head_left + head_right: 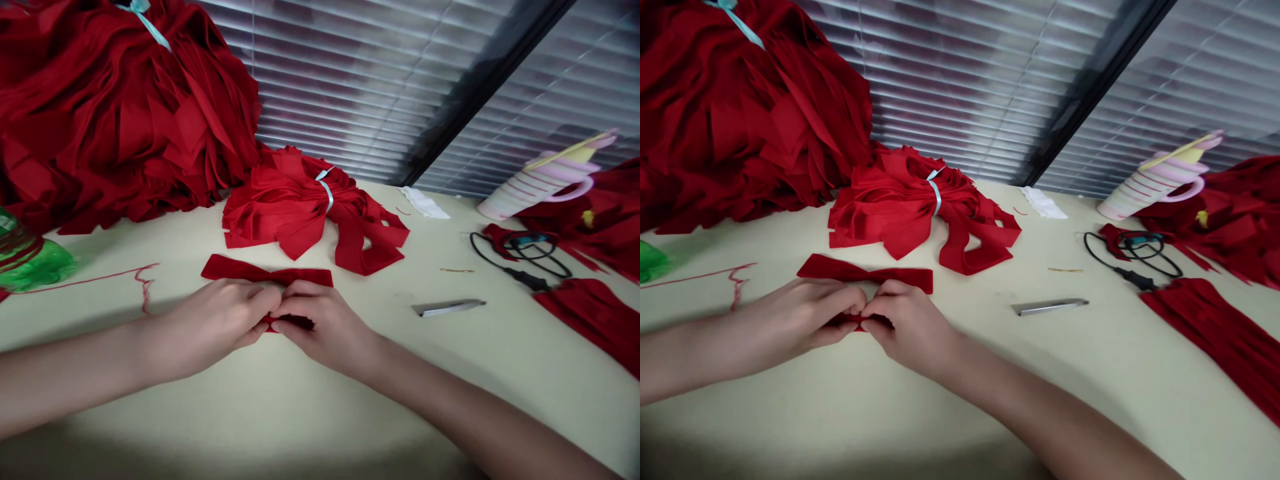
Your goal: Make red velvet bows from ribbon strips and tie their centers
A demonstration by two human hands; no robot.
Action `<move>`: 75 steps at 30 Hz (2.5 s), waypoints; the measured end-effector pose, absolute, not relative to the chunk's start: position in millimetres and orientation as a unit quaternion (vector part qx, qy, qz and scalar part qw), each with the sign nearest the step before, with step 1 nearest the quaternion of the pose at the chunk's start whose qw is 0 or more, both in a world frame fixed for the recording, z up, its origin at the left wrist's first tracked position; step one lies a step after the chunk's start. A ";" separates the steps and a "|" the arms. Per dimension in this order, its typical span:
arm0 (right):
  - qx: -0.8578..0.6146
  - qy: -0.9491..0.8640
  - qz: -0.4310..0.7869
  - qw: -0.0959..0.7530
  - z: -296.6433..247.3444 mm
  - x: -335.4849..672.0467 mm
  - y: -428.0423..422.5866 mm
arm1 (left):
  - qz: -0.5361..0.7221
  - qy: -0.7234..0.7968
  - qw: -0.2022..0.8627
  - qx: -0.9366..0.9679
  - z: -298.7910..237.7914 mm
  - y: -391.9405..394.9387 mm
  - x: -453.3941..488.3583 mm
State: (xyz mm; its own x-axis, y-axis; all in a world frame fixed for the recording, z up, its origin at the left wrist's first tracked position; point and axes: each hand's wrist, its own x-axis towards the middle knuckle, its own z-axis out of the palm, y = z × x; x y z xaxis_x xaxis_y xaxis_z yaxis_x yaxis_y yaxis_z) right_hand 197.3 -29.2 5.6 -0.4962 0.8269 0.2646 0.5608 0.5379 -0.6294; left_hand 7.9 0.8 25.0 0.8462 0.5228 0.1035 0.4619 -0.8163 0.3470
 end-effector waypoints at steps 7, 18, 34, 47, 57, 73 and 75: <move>-0.448 -0.838 0.224 0.216 8.6 193.9 -30.2 | 0.071 0.244 0.138 0.957 26.4 -1.6 5.4; -0.442 -0.874 0.126 0.162 7.6 190.7 -37.6 | 0.064 0.301 0.119 0.944 20.3 -4.7 7.1; -0.455 -0.819 0.254 0.241 15.8 196.7 -22.2 | 0.053 0.274 0.129 0.952 22.7 -6.1 5.6; -0.436 -0.881 0.169 0.074 34.2 180.6 -13.6 | 0.088 0.310 0.197 0.926 25.9 -3.3 8.2; -0.432 -0.776 0.397 0.229 16.1 193.3 -16.6 | 0.070 0.357 0.189 0.912 32.3 -5.8 11.9; -0.370 -0.896 0.113 0.216 11.4 194.6 -38.3 | 0.113 0.317 0.212 0.918 25.6 1.2 11.3; -0.360 -0.905 0.067 0.215 7.6 196.1 -39.7 | 0.105 0.312 0.213 0.920 26.3 2.4 10.9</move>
State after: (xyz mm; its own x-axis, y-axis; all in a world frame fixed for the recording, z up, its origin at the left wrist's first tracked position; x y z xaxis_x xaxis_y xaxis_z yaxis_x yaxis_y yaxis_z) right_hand 196.1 -39.7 7.6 -0.6483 0.6811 0.3403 0.6233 0.7314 -0.2767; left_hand 10.9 2.4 26.3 0.7835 0.6185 0.0595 0.5293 -0.7144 0.4577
